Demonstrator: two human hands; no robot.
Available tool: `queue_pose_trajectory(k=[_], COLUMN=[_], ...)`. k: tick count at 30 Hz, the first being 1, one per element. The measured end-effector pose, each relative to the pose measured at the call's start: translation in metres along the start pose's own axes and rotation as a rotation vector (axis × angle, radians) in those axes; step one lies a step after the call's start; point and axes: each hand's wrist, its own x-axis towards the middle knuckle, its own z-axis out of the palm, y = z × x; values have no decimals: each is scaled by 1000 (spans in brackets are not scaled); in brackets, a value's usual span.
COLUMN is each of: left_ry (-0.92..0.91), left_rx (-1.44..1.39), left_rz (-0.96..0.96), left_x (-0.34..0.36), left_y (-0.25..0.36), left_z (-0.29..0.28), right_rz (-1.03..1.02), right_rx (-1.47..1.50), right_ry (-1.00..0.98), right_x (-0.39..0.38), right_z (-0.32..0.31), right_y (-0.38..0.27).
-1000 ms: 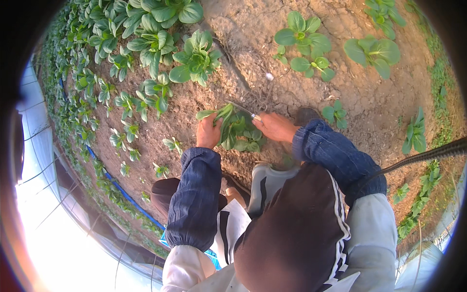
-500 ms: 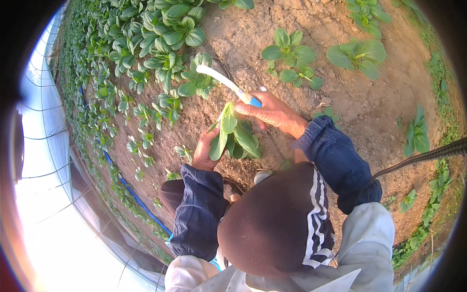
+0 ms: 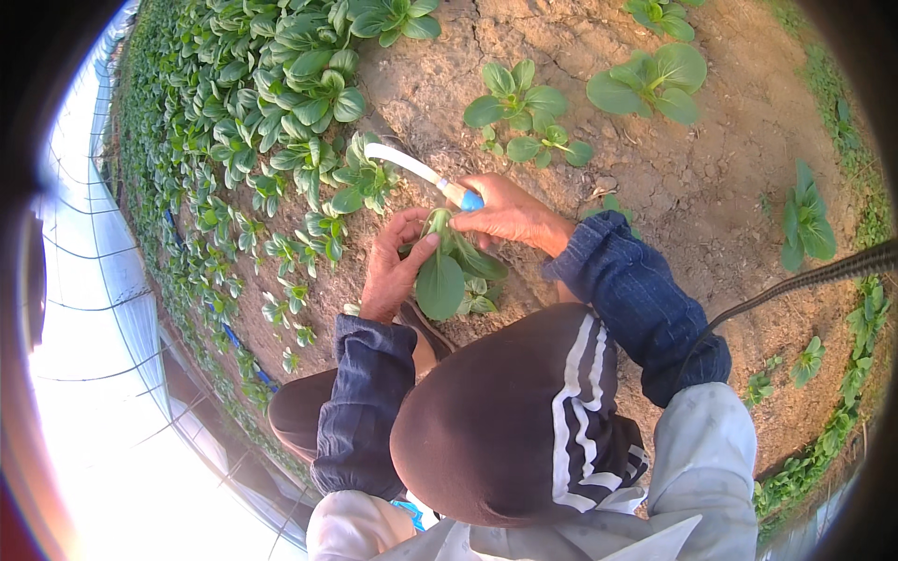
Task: The person walks through a greenhouse, prepares a green bag, moves a blue crate and a small stool, and harvests leafy green vegetables by cutting them with a sickle.
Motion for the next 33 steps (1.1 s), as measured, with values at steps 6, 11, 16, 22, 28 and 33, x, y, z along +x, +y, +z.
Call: queue_pose_trajectory(k=[6,11,16,22,28,33], left_ry=[-121,-273,-620,-356,-273,-332], left_rx=[-256,-873,-1377,-1006,-416,-369], left_rz=[-40,-109,50,-46,-119,-182], left_x=[2,-7,-7,-11,-14,-15], left_y=[-26,-51,-78,-55,-22,-31], left_z=[-16,-21,-8,-16,-22,-16], right_rz=[61,28,-36,36,123,176], right_rx=[-128,24,12,-26,-229,-78], right_ry=[-42,164,-134,-84,-80,-86], right_x=[-4,0,-2,-2,1,-9], right_z=[2,0,34,24,32,38], right_y=[-14,-9,-33,-20,-12,-16])
